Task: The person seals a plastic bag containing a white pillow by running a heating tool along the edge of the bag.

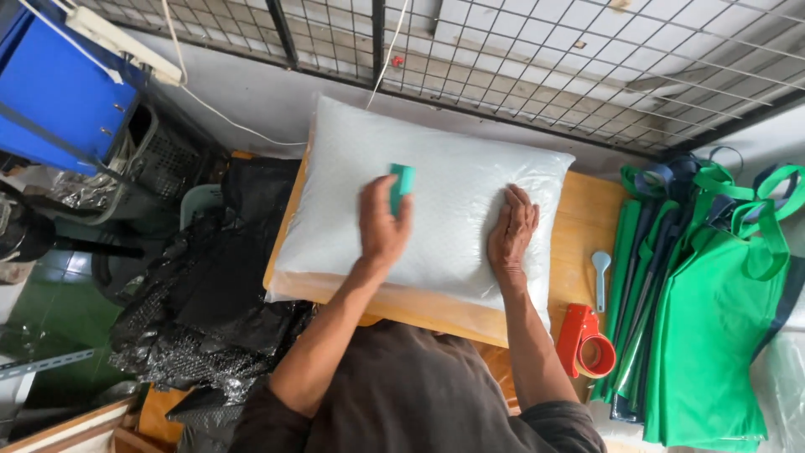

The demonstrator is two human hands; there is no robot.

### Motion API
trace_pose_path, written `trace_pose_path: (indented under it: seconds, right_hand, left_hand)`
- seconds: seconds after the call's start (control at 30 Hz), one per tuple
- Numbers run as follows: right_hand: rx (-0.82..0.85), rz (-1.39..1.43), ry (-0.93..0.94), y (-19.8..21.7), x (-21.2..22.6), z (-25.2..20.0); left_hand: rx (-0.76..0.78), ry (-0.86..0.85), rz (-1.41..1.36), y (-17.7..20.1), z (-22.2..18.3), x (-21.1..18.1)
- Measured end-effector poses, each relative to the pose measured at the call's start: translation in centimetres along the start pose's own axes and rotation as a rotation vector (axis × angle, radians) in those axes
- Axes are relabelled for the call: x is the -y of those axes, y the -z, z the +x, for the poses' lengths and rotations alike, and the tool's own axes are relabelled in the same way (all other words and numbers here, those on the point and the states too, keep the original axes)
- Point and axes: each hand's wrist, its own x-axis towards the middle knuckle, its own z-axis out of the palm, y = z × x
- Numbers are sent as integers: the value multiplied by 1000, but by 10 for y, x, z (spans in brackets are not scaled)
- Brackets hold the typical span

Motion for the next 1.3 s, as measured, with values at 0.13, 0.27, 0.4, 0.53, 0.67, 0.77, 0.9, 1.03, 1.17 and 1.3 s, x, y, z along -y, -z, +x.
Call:
trace_pose_path:
  seconds: [0.13,0.27,0.4,0.53,0.67,0.77,0.9,1.03,1.17,1.3]
  right_hand:
    - [-80,71,8,-6,-16,-3]
    - [-55,41,21,3,-7,-5]
    - [-13,-23,17,5,-1,-3]
    - [-10,-28,26,-1,0,1]
    - [-14,-51,4,-5,1,3]
    - [-67,-108,-4,-5,4,-4]
    - [-24,-350,-554,22,12,-7]
    - [360,-285,-876,56,32,5]
    - [326,-291,-871,73,73,-8]
    - [324,-312,-891,73,62,-33]
  left_hand:
    - [371,-293,147,-104,-25,-71]
    - [555,-315,340,-123,-23,-77]
    - [397,-195,377,-88,26,-24]
    - [200,81,601,-31,90,79]
    - [246,426,562,16,91,206]
    - [364,729,364,46,65,240]
    - [311,967,79,67,63,207]
    - [355,1055,-20,80,56,180]
    - [434,1109,50,93,47,171]
    - [228,1048,249,86,26,208]
